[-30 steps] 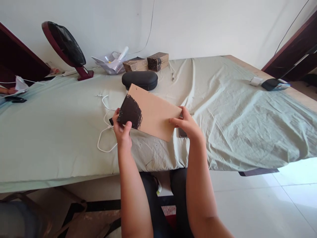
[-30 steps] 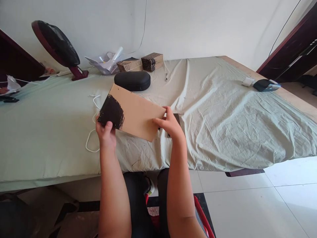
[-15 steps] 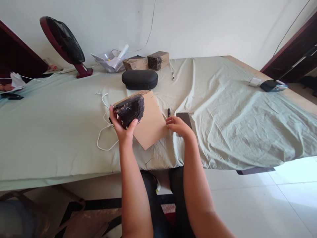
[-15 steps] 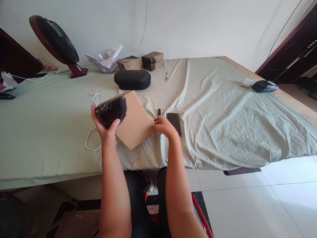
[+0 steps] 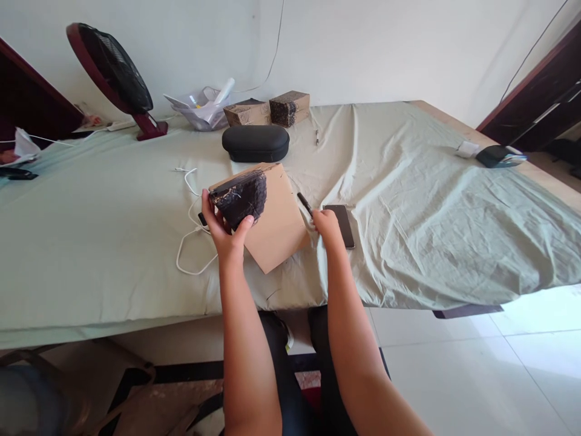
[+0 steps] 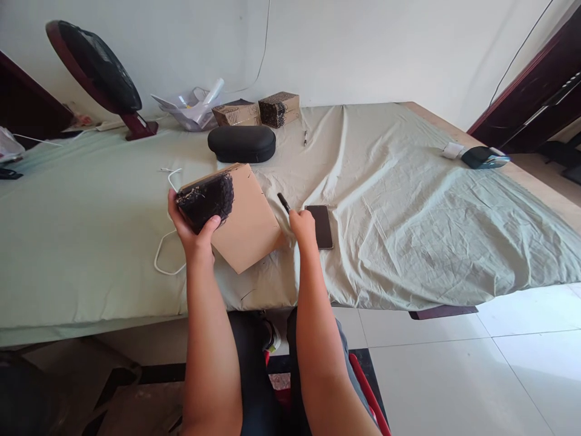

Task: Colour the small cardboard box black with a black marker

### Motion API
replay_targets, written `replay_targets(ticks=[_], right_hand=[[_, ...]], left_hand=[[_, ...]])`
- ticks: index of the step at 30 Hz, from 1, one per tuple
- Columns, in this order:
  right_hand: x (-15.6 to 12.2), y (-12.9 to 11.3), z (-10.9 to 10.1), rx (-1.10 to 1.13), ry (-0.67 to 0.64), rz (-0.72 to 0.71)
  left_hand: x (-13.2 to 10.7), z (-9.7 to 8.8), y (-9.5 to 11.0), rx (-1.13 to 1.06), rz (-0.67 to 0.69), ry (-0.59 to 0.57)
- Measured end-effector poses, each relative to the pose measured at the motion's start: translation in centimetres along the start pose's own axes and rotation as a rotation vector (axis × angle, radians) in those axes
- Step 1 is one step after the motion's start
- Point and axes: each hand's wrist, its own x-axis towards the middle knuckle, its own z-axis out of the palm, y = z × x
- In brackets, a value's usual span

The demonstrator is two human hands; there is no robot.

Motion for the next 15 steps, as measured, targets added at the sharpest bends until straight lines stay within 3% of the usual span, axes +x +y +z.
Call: replay_targets(ticks=[3, 7, 11, 15], right_hand=[[-0.3, -0.2, -0.6, 0.256, -0.105, -0.154], [-0.7, -0.7, 0.1, 0.648, -0.178, -0.361], [-1.1, -1.2, 0.8, 0.784, -0.128, -0.441], [-1.6, -1.6, 0.4, 0.795, -0.151, -0.525]], left_hand=[[0.1, -0.1, -0.4, 0.014, 0.004, -0.004], [0.7, -0.4, -1.6, 0.032, 0.031, 0.008], [1.0, -0.6, -2.3, 0.013, 0.058, 0.016], [0.7, -0.2, -1.4, 0.042, 0.035, 0.026]])
